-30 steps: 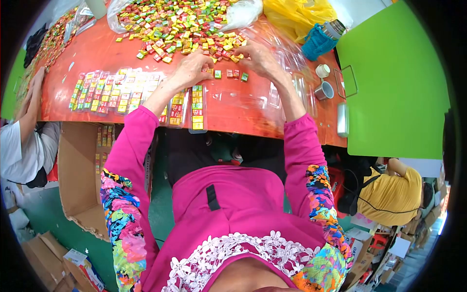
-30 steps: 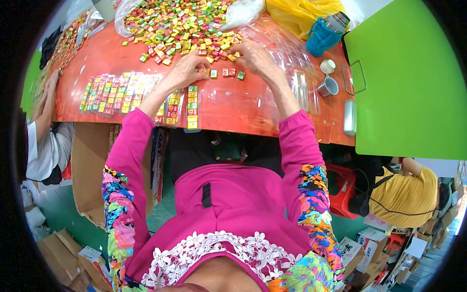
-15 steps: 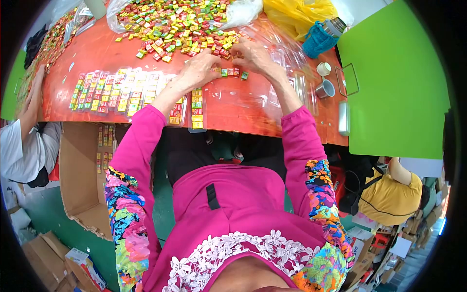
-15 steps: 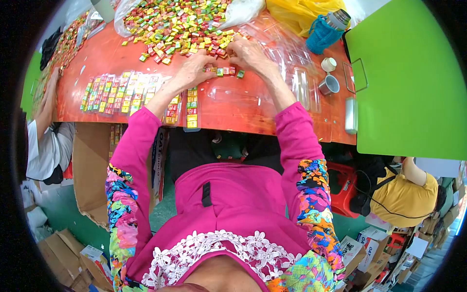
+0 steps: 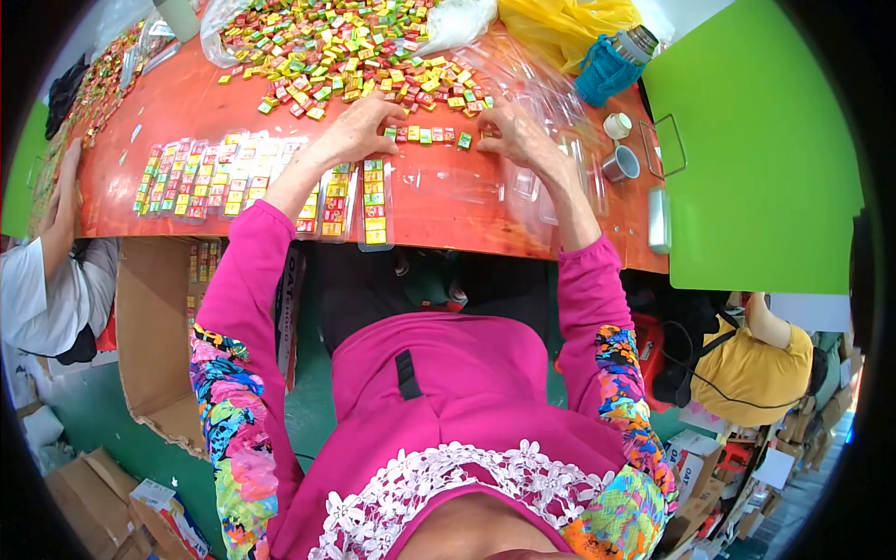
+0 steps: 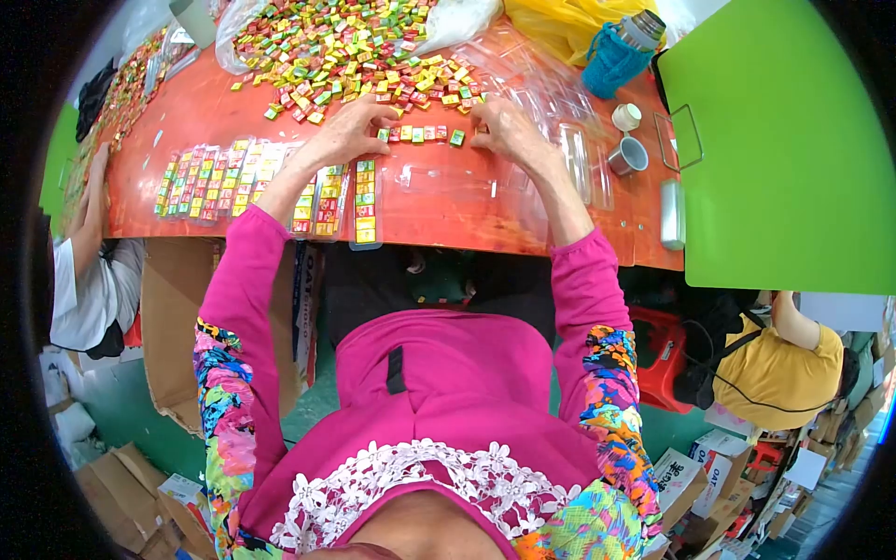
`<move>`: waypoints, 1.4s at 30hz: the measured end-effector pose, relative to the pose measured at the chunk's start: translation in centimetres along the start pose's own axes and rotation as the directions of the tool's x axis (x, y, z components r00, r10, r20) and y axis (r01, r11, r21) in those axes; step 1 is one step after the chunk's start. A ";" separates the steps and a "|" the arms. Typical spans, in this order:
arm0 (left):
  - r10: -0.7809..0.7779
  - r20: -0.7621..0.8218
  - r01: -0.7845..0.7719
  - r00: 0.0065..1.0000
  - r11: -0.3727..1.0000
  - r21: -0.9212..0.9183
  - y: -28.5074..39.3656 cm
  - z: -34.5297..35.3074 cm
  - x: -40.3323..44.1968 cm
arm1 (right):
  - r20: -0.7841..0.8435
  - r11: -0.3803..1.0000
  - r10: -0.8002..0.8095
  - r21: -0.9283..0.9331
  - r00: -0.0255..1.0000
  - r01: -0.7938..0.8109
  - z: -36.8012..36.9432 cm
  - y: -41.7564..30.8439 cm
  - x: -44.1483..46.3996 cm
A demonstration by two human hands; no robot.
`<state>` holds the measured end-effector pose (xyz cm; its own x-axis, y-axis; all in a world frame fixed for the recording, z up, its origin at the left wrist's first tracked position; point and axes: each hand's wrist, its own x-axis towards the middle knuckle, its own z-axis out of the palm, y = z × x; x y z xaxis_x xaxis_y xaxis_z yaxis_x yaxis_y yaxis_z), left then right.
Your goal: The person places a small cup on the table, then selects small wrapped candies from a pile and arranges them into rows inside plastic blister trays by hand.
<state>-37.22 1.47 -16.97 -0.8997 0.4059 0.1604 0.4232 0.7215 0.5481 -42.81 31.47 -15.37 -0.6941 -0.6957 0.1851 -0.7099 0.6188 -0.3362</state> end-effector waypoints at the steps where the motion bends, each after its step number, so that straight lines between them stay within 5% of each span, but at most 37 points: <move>1: -0.002 0.003 0.002 1.000 1.000 0.000 0.2 0.0 0.0 | -0.034 0.999 -0.030 -0.045 0.999 0.028 -0.3 -0.8 -0.2; 8: 0.016 0.009 -0.017 1.000 0.998 0.059 0.9 0.7 1.0 | 0.098 0.994 -0.097 -0.030 0.990 0.101 0.7 -1.9 0.9; 23: -0.020 0.000 0.020 1.000 0.998 0.053 2.7 1.1 1.0 | -0.033 0.991 -0.083 0.101 0.996 0.086 2.6 -1.5 1.5; 34: -0.056 -0.077 0.065 0.995 0.990 0.124 3.1 2.2 0.8 | 0.034 0.992 -0.089 0.091 0.995 0.085 1.7 -2.9 1.1; 42: 0.118 -0.209 -0.105 0.971 0.992 0.076 1.4 3.3 0.9 | -0.040 0.990 -0.109 0.083 0.993 0.112 2.6 -3.2 1.3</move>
<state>-37.11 4.76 -18.78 -0.8456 0.3622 0.3923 0.5218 0.7158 0.4641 -41.12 27.69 -16.44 -0.6171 -0.7435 0.2576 -0.7706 0.5048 -0.3890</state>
